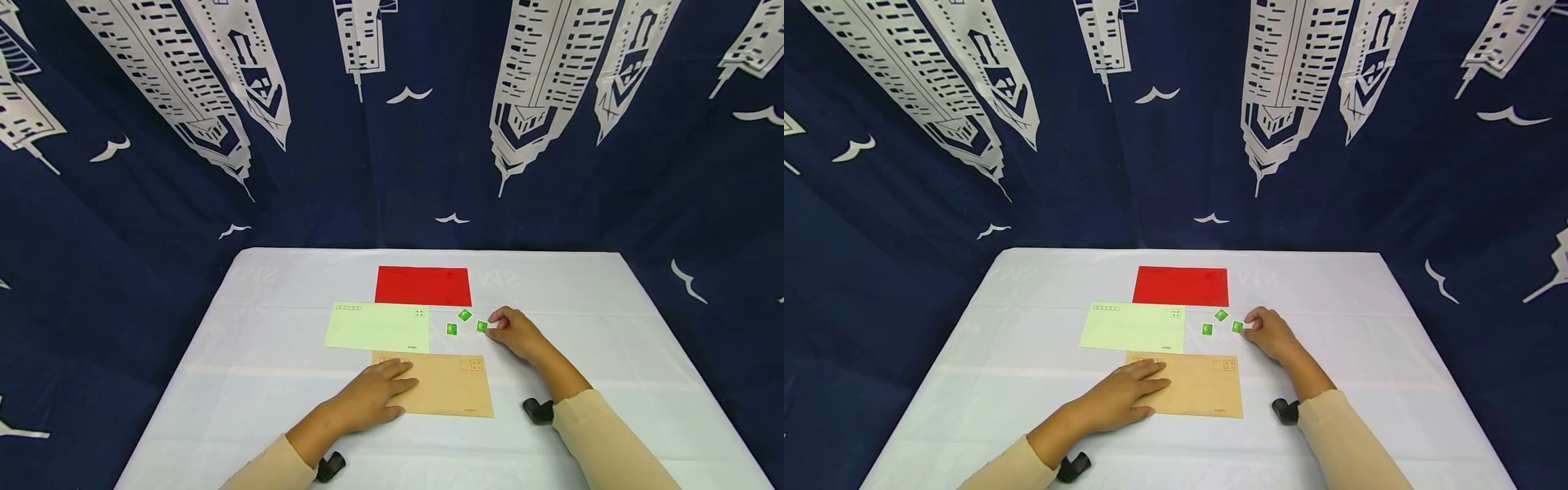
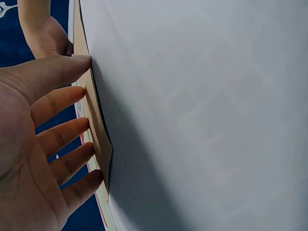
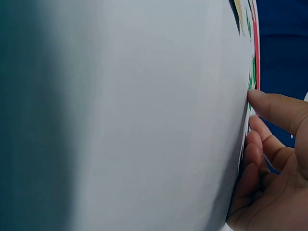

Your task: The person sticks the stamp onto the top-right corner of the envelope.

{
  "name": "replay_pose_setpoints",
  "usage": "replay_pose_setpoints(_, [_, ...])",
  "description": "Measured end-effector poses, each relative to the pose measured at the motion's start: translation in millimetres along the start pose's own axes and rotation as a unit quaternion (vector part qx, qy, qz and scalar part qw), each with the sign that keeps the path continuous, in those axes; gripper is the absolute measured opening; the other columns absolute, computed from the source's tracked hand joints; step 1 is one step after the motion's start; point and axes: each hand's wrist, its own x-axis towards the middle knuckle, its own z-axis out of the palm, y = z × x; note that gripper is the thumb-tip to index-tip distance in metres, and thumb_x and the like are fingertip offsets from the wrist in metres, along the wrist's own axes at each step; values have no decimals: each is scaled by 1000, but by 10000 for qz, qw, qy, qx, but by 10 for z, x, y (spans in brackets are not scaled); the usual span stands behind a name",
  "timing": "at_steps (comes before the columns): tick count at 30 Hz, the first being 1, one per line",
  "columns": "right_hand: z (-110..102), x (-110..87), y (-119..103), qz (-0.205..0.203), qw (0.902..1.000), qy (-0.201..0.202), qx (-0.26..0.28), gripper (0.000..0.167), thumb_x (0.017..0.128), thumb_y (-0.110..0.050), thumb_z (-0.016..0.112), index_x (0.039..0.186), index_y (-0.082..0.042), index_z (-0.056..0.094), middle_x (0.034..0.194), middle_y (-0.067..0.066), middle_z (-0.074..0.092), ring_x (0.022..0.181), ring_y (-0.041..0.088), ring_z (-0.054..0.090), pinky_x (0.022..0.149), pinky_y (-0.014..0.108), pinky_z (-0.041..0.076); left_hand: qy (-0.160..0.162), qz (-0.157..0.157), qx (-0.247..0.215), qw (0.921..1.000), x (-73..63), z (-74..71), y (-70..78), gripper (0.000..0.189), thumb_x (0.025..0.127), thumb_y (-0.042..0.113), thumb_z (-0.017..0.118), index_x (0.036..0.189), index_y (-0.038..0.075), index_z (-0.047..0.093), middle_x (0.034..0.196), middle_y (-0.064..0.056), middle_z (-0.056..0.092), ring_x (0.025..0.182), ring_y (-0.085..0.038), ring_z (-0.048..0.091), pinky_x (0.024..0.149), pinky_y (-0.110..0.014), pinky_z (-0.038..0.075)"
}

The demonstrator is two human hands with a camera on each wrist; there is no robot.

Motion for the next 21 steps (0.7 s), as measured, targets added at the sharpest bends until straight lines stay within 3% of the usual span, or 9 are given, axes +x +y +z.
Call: replay_pose_setpoints(21, [-30, -5, -26, 190, 9994, -102, 255, 25, 93, -10, 69, 113, 0, 59, 90, 8, 52, 83, 21, 50, 69, 29, 42, 98, 101, -43, 9999, -25, -14, 12, 53, 99, 31, 65, 149, 22, 52, 162, -2, 40, 153, -23, 34, 124, -46, 32])
